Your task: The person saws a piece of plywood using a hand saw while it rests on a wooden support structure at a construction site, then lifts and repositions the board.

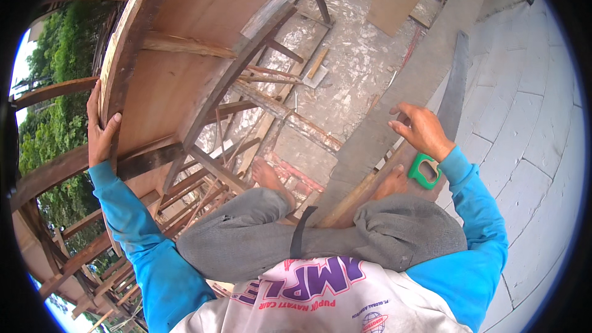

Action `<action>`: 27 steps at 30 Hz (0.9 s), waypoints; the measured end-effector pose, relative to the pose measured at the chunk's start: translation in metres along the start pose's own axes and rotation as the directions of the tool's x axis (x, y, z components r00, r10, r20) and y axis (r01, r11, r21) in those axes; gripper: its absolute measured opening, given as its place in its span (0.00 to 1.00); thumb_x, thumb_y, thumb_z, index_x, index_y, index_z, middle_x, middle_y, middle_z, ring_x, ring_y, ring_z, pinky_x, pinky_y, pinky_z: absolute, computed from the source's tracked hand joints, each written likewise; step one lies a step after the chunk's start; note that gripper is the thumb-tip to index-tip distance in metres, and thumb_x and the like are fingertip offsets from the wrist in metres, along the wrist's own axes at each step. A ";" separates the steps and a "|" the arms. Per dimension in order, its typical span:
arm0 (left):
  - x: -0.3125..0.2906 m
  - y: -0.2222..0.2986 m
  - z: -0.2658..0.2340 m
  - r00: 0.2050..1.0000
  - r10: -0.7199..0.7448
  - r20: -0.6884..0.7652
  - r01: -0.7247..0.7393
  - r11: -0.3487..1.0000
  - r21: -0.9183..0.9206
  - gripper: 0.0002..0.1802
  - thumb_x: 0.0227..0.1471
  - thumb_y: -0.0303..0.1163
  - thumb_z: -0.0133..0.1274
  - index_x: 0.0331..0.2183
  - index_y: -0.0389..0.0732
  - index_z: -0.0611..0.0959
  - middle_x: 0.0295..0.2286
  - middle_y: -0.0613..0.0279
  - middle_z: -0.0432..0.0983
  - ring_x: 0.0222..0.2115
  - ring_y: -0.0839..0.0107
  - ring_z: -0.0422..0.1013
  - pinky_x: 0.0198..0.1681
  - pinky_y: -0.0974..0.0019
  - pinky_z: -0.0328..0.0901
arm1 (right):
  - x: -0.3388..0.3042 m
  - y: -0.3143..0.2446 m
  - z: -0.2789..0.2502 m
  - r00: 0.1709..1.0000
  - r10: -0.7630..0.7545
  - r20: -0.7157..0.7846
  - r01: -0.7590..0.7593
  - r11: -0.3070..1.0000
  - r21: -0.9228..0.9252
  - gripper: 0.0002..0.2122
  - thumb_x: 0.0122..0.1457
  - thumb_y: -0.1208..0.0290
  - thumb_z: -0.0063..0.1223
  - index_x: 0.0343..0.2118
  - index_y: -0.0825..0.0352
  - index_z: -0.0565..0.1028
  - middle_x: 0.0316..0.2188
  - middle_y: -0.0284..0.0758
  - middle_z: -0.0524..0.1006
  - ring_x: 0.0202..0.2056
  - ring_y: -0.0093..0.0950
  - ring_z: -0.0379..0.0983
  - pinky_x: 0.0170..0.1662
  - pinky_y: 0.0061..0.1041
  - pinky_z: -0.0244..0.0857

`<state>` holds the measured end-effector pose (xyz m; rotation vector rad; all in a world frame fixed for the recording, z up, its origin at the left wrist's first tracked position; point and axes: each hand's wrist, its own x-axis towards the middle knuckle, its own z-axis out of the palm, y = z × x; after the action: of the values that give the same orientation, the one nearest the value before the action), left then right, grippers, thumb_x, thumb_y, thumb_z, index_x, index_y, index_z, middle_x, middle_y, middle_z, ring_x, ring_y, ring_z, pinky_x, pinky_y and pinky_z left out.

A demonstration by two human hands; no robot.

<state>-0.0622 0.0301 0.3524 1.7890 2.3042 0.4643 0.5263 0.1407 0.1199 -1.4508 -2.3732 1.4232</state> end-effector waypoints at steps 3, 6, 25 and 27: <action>0.000 0.006 0.004 1.000 -0.015 -0.016 0.014 0.997 -0.080 0.51 0.43 0.51 0.64 0.65 0.46 0.64 0.62 0.52 0.56 0.65 0.56 0.50 0.68 0.54 0.44 | -0.049 0.034 0.034 0.963 0.124 -0.238 -0.128 0.992 0.000 0.14 0.56 0.67 0.61 0.43 0.68 0.76 0.32 0.43 0.78 0.34 0.41 0.76 0.39 0.37 0.69; -0.013 -0.002 -0.011 0.999 -0.046 -0.019 0.044 0.996 -0.084 0.51 0.43 0.51 0.63 0.65 0.45 0.64 0.61 0.51 0.58 0.64 0.56 0.53 0.67 0.54 0.46 | -0.080 0.059 0.080 0.871 0.073 -0.486 -0.176 0.970 -0.169 0.18 0.54 0.69 0.64 0.46 0.68 0.74 0.38 0.45 0.74 0.39 0.43 0.72 0.44 0.38 0.67; 0.004 -0.050 -0.035 0.961 0.068 0.268 -0.089 0.994 0.066 0.57 0.47 0.62 0.60 0.69 0.52 0.51 0.67 0.52 0.46 0.69 0.55 0.39 0.71 0.52 0.36 | -0.155 0.180 0.149 0.964 0.041 -0.262 -0.108 0.963 -0.247 0.26 0.48 0.76 0.65 0.52 0.72 0.70 0.46 0.51 0.73 0.49 0.48 0.71 0.53 0.40 0.64; 0.007 -0.056 -0.038 0.949 0.051 0.311 -0.071 0.996 0.054 0.57 0.47 0.62 0.60 0.69 0.52 0.51 0.67 0.52 0.46 0.69 0.55 0.40 0.70 0.52 0.37 | -0.154 0.172 0.145 0.959 0.139 -0.247 -0.186 0.966 -0.181 0.27 0.46 0.79 0.64 0.52 0.72 0.69 0.45 0.51 0.73 0.48 0.47 0.71 0.52 0.38 0.64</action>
<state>-0.1277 0.0194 0.3685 1.8175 2.0744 0.1060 0.6704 -0.0416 -0.0219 -1.7885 -2.3525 0.9903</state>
